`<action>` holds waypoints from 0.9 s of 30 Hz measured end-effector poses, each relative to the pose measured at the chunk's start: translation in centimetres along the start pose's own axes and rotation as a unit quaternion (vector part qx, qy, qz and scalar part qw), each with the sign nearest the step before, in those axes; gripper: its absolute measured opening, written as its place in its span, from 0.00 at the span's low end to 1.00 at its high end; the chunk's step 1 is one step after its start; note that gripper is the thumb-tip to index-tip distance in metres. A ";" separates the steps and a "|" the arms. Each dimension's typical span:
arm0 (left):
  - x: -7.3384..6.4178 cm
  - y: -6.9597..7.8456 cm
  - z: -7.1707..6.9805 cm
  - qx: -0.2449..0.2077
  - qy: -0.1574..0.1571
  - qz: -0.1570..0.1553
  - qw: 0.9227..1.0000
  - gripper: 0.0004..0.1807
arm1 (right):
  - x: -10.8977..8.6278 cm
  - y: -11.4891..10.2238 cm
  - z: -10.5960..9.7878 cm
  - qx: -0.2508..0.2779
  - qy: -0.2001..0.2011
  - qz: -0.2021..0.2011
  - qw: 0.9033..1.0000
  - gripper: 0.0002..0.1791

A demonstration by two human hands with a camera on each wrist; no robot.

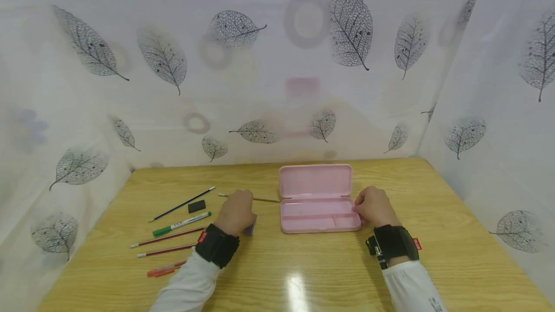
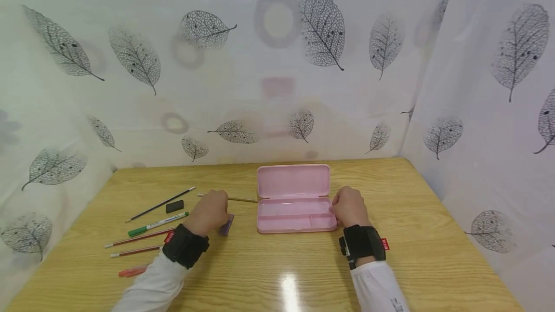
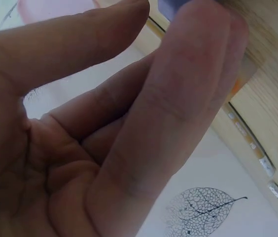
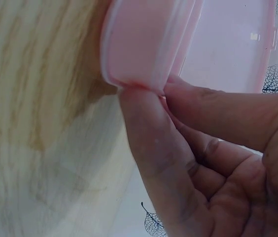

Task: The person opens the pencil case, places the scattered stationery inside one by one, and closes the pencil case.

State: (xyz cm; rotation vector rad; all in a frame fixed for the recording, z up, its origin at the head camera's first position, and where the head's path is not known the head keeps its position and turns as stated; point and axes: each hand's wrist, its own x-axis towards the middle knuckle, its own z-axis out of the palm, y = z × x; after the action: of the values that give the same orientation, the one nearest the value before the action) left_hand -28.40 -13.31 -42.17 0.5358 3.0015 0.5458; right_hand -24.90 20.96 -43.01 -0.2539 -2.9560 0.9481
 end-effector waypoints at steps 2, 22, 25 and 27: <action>-0.1 0.1 0.1 -0.001 0.003 -0.002 1.000 0.10 | 0.1 0.0 0.0 -0.003 0.003 -0.002 1.000 0.04; -0.9 2.1 1.6 0.052 0.032 0.028 0.998 0.08 | 0.1 -0.1 0.1 -0.010 -0.007 0.013 1.000 0.04; -0.9 2.2 1.9 0.066 0.040 0.028 0.997 0.08 | 0.1 -0.1 0.1 -0.011 -0.006 0.014 1.000 0.04; -0.8 2.3 2.1 0.070 0.039 0.025 0.996 0.08 | 0.0 -0.2 0.0 -0.012 -0.005 0.016 1.000 0.05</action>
State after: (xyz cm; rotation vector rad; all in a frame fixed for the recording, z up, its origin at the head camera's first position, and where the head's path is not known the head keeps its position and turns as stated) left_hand -26.68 -10.88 -43.32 0.6125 3.1248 0.3679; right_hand -24.95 20.81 -42.92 -0.2998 -2.9836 0.9204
